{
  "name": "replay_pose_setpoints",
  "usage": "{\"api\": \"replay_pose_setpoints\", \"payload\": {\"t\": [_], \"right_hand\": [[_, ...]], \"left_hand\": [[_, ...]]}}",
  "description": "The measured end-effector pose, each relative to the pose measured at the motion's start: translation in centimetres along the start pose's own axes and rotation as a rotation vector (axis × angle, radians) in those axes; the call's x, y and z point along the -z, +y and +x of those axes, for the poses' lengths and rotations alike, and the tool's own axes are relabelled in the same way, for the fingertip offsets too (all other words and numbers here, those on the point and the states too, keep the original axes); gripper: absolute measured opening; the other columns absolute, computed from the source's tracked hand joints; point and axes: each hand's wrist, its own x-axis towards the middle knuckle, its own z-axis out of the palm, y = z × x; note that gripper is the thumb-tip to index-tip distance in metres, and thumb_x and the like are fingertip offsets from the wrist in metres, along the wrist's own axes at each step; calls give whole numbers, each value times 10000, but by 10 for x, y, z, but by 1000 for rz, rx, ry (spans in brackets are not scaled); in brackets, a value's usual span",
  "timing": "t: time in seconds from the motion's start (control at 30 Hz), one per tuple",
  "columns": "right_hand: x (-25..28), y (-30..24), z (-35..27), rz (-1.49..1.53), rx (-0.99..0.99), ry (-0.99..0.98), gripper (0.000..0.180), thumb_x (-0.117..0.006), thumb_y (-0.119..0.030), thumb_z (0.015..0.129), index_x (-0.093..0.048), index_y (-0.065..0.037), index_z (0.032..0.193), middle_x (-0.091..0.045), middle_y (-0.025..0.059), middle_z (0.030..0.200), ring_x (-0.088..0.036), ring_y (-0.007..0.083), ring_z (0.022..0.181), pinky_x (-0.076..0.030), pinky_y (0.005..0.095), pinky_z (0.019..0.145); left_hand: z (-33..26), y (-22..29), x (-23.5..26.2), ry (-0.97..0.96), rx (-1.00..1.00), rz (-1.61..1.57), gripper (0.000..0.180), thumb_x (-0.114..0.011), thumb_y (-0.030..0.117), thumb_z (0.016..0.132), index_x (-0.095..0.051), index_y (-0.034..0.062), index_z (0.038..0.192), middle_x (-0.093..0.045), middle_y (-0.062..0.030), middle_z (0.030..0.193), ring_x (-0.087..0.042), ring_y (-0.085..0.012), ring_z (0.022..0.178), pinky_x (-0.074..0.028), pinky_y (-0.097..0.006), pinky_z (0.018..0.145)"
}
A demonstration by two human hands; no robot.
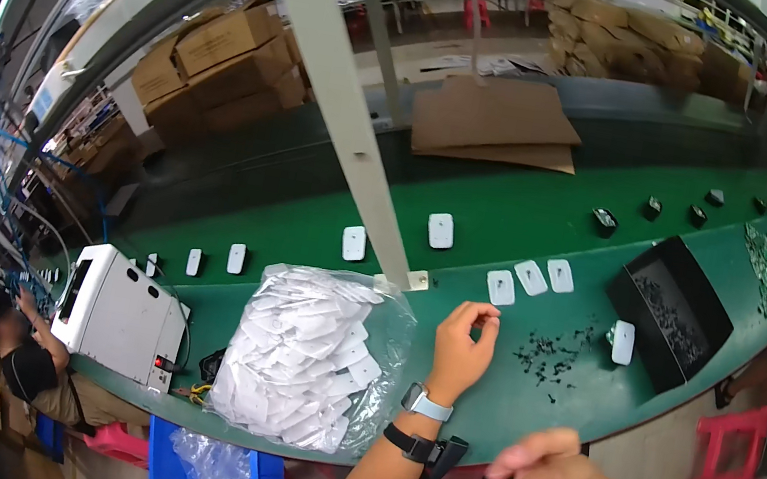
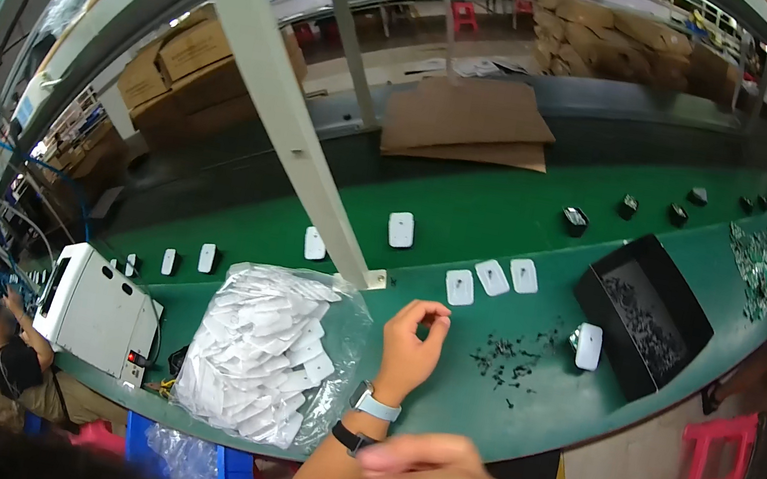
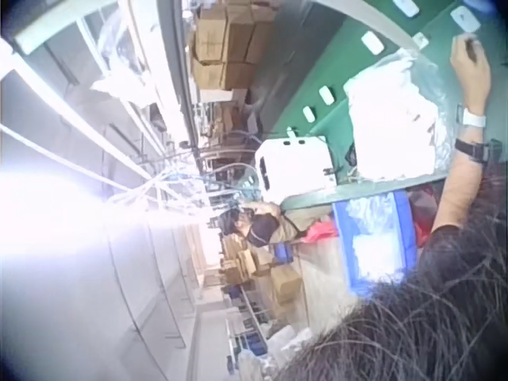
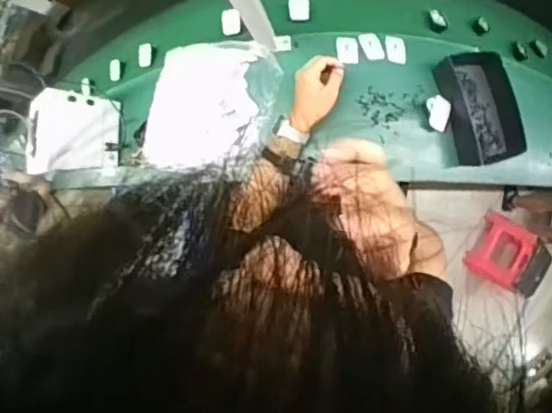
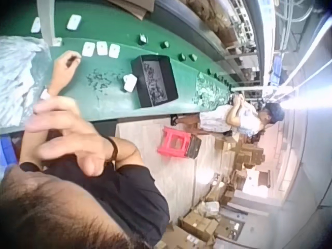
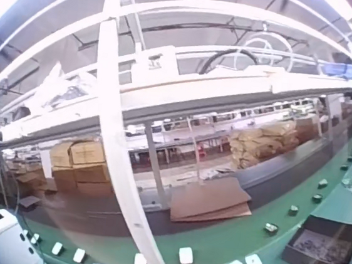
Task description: The person assembles small electronic devices by hand at a factory workstation. They pick up white plastic casings and green circuit boards, insert the boards into the casings, and secure them with black rubber gaskets. The completed units are placed on the green workbench.
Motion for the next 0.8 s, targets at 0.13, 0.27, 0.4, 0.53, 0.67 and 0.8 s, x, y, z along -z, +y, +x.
{"api": "replay_pose_setpoints", "payload": {"t": [0.13,0.27,0.4,0.53,0.67,0.8], "right_hand": [[-19,10,2,215,70,-49,440,-529,-390,1023,-611,41,1019,-588,194,843,-555,388,900,-447,495,707],[-23,-10,31,219,371,-162,426,-579,-369,981,-559,38,1104,-606,202,934,-529,417,1030,-399,530,826],[7,-15,54,188,332,-539,513,-645,-467,948,-573,-7,1163,-684,180,1152,-552,375,1162,-381,538,981],[-7,-30,57,162,359,-421,283,-632,-259,956,-690,-87,739,-676,67,827,-638,259,767,-482,473,738],[37,-36,51,343,299,-706,172,-644,-158,940,-668,-11,854,-649,128,768,-628,335,764,-478,510,662],[95,-15,82,-30,427,-446,157,-782,-32,801,-640,-46,736,-648,92,757,-603,222,684,-462,337,573]], "left_hand": [[-1,1,-6,-2,15,-48,68,-658,11,897,-666,-22,955,-679,-115,866,-661,-207,753,-532,-311,712],[0,2,-10,6,26,-59,67,-668,4,890,-672,-26,950,-682,-104,860,-653,-178,762,-524,-293,721],[-4,-1,3,22,32,-21,67,-662,2,891,-669,-26,951,-684,-108,866,-648,-183,761,-524,-299,722],[2,1,-11,22,14,32,64,-659,11,891,-665,-29,940,-675,-100,842,-631,-165,732,-517,-295,696],[2,3,7,32,237,207,109,-653,68,869,-661,-7,948,-671,-147,855,-664,-278,771,-530,-372,698],[-14,21,56,-6,140,771,134,-636,62,820,-661,6,940,-678,-165,874,-656,-363,831,-515,-460,750]]}}
